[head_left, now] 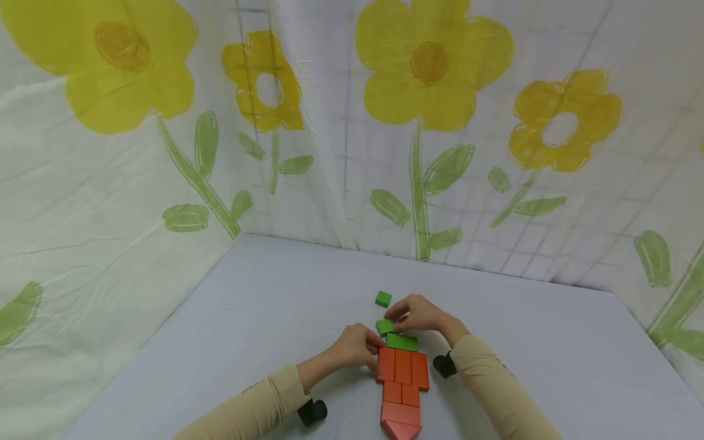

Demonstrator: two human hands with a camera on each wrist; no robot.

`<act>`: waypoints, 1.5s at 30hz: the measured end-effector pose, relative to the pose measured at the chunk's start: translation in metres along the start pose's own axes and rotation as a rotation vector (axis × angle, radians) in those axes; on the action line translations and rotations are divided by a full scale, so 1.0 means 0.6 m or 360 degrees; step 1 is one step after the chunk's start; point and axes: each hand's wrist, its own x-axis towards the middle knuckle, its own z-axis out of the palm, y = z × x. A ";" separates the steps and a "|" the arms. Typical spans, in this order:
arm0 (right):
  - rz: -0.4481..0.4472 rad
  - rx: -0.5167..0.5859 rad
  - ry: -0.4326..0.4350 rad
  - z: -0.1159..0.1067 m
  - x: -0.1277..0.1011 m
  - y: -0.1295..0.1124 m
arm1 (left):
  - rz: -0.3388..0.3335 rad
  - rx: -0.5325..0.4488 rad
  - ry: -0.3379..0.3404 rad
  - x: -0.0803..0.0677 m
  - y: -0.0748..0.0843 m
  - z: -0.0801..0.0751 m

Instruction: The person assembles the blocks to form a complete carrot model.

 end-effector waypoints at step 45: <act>0.0112 -0.0300 0.0419 -0.023 0.009 0.006 | -0.0031 -0.0019 -0.0017 0.003 -0.004 0.001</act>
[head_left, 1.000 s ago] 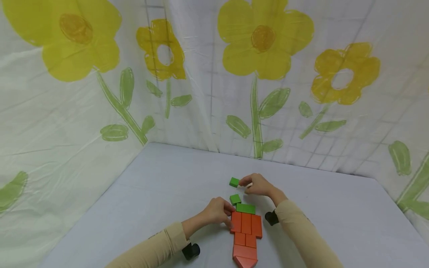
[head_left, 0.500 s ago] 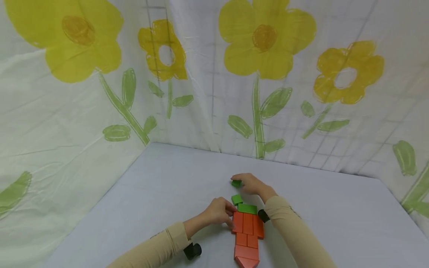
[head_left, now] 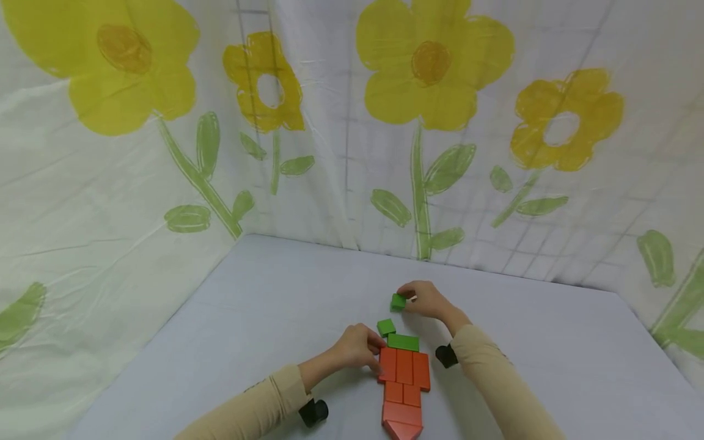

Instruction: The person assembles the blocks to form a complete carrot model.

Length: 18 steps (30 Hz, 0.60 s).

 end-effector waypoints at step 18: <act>0.0164 0.0070 -0.0028 -0.028 -0.085 0.012 | 0.0040 0.0017 0.0015 -0.005 0.005 -0.001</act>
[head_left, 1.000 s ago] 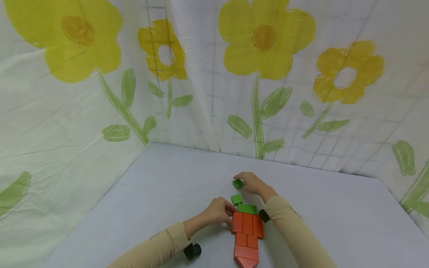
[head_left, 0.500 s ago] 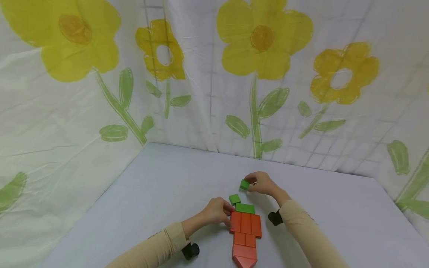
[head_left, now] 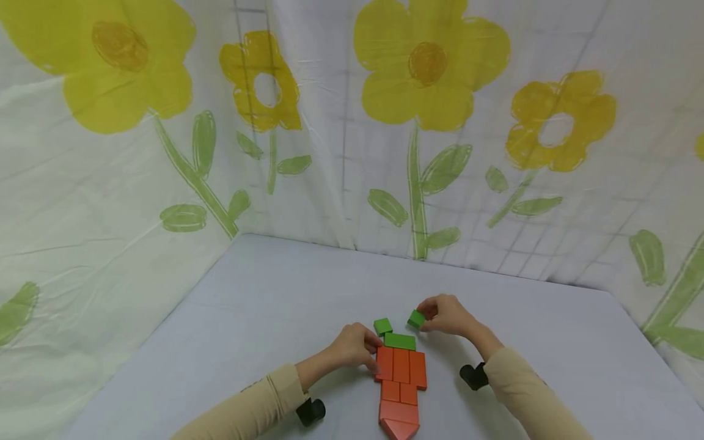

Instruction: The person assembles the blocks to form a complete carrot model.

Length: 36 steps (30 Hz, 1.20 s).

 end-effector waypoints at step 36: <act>0.0008 -0.0181 -0.0133 0.005 -0.029 -0.011 | 0.0100 0.0283 -0.0039 0.003 0.007 -0.004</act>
